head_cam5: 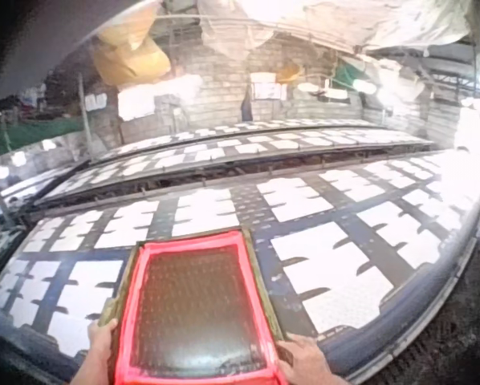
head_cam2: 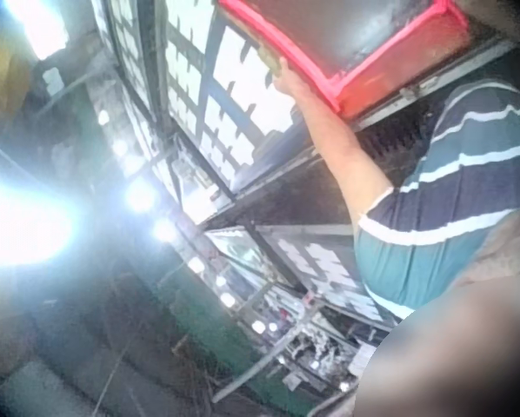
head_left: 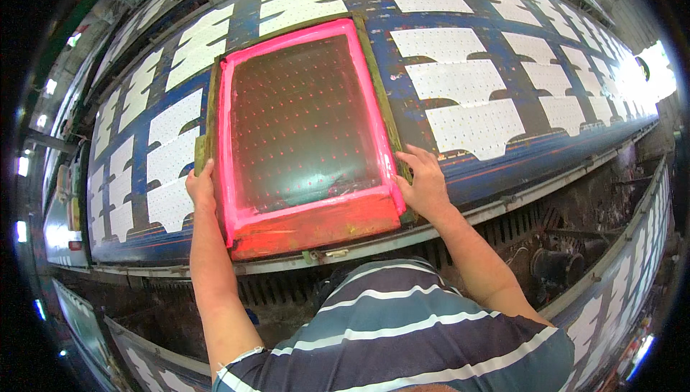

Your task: The person uses a pink squeegee to pull ink across a screen-printing frame placed over a flat surface with a repeating pattern. The person repeatedly repositions the frame and pulls the squeegee across the screen to transfer ink onto the surface below.

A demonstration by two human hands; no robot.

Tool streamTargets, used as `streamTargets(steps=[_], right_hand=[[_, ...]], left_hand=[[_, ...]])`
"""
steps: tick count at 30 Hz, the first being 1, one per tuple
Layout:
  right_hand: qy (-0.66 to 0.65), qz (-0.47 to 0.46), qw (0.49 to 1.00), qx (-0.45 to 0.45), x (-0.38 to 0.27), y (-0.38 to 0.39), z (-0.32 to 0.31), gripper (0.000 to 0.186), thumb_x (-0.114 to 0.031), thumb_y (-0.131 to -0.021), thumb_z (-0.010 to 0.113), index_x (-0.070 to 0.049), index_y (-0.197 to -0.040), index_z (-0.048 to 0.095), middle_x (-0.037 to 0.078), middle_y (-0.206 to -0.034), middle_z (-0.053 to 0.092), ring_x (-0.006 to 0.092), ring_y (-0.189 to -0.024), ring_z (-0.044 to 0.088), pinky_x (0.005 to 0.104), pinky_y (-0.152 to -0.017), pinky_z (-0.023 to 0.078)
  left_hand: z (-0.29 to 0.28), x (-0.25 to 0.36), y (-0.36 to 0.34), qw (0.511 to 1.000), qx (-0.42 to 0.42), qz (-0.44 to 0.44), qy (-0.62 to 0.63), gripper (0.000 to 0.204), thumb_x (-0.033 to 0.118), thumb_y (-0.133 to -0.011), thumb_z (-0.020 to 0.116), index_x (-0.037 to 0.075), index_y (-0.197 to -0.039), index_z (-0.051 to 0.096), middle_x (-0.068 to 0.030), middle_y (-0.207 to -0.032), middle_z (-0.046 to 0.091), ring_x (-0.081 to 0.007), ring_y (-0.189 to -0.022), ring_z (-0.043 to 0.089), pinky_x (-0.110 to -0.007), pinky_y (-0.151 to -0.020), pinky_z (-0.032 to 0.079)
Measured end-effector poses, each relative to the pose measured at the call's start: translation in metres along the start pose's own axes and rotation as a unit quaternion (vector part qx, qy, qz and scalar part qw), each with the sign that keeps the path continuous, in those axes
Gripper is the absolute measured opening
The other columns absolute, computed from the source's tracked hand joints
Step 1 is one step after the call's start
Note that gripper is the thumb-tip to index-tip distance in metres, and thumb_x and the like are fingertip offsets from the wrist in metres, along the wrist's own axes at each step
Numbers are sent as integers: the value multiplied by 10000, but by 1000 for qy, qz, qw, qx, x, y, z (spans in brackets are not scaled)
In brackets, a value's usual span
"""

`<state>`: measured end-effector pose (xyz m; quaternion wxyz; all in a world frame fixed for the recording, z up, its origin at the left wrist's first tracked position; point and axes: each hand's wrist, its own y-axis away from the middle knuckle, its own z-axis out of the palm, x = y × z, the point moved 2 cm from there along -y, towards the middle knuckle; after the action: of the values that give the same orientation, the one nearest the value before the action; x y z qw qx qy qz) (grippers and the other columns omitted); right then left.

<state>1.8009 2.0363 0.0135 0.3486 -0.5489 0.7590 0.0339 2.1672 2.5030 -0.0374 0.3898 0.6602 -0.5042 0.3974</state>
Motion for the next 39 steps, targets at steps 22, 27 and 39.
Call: streamTargets(steps=[22,27,39], right_hand=[[-59,25,995,73,-27,-33,-16,291,-6,-787,808,-71,-1070,834,190,-1062,785,390,-1153,767,479,-992,605],[-65,74,994,52,13,-50,-46,280,4,-799,784,-71,-1062,842,166,-1068,791,369,-1078,766,463,-944,615],[-41,178,980,84,204,-47,-159,324,36,-802,739,-105,-1069,856,150,-1097,785,353,-1017,771,436,-896,620]], left_hand=[[-5,15,2,989,-63,-52,122,272,120,-994,850,-7,-1230,805,-69,-1107,809,-186,-926,745,-355,-871,580],[21,43,23,979,-80,-48,182,262,66,-999,828,-26,-1243,798,-100,-1153,821,-214,-990,783,-362,-927,606],[216,122,169,982,-43,-27,180,302,-9,-940,865,-28,-1225,767,-109,-1145,812,-215,-963,776,-366,-897,619]])
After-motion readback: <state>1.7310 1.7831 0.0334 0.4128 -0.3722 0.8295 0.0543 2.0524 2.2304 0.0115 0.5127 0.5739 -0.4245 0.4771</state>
